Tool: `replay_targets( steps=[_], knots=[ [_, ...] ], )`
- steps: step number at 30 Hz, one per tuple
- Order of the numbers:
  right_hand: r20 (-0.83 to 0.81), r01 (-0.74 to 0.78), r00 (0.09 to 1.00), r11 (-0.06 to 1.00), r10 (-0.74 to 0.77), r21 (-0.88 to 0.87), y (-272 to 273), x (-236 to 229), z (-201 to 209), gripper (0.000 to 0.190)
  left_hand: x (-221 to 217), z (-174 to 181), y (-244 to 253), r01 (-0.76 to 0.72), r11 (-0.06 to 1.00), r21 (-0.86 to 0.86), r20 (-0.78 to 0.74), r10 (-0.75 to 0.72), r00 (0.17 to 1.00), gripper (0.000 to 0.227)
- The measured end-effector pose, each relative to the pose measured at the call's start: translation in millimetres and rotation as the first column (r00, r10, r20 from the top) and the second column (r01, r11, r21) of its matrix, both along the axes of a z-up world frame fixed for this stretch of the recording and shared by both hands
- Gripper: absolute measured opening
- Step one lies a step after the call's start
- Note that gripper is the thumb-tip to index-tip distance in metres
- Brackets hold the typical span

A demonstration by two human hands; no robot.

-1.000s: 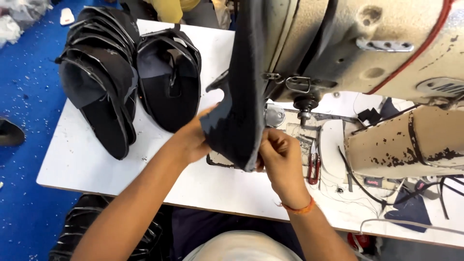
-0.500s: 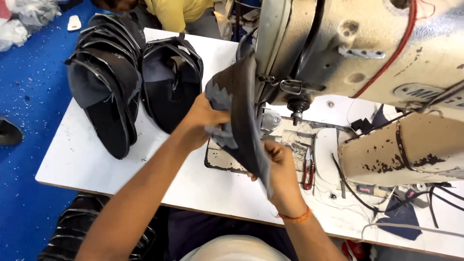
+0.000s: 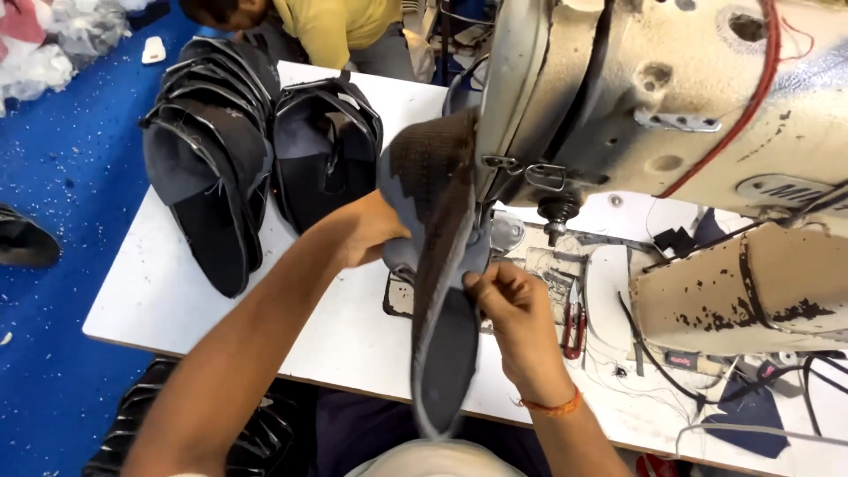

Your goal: The person sews shoe upper components using an industrial sewing machine.

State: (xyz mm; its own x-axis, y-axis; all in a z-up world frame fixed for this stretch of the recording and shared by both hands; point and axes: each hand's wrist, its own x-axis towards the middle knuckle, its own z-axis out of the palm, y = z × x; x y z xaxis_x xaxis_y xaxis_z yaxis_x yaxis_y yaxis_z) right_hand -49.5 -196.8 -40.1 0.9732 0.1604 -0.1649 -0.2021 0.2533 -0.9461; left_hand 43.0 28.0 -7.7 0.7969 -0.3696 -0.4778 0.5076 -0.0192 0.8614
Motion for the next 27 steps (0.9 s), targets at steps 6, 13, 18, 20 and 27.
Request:
replay_targets(
  steps=[6, 13, 18, 20, 27],
  knots=[
    [0.063, 0.024, 0.998, 0.994, -0.017, -0.102, 6.0, 6.9, -3.1, 0.021, -33.5, 36.1, -14.2, -0.057, 0.996, -0.071, -0.048, 0.054, 0.997, 0.049],
    [-0.01, -0.003, 1.0, 1.0, 0.003, -0.011, 7.7, -13.7, 0.5, 0.017, -34.1, 18.0, -29.3, -0.254, 0.948, -0.191, 0.248, 0.297, 0.922, 0.058],
    [-0.089, -0.094, 0.991, 0.995, 0.096, 0.018, 0.4, -15.0, 11.4, 0.023, -14.0, 14.1, -34.5, -0.275, 0.959, -0.066, 0.213, 0.283, 0.935, 0.049],
    [-0.039, -0.112, 0.993, 0.994, 0.112, 0.015, 0.2, -6.1, 13.4, 0.025, -2.9, 3.0, -33.3, -0.249, 0.964, 0.093, 0.466, 0.179, 0.867, 0.043],
    [0.033, -0.021, 0.999, 1.0, 0.021, -0.001, 21.0, -11.3, -13.9, 0.027, 38.5, -37.4, -24.1, -0.103, 0.993, -0.064, 0.549, 0.121, 0.827, 0.046]
  ],
)
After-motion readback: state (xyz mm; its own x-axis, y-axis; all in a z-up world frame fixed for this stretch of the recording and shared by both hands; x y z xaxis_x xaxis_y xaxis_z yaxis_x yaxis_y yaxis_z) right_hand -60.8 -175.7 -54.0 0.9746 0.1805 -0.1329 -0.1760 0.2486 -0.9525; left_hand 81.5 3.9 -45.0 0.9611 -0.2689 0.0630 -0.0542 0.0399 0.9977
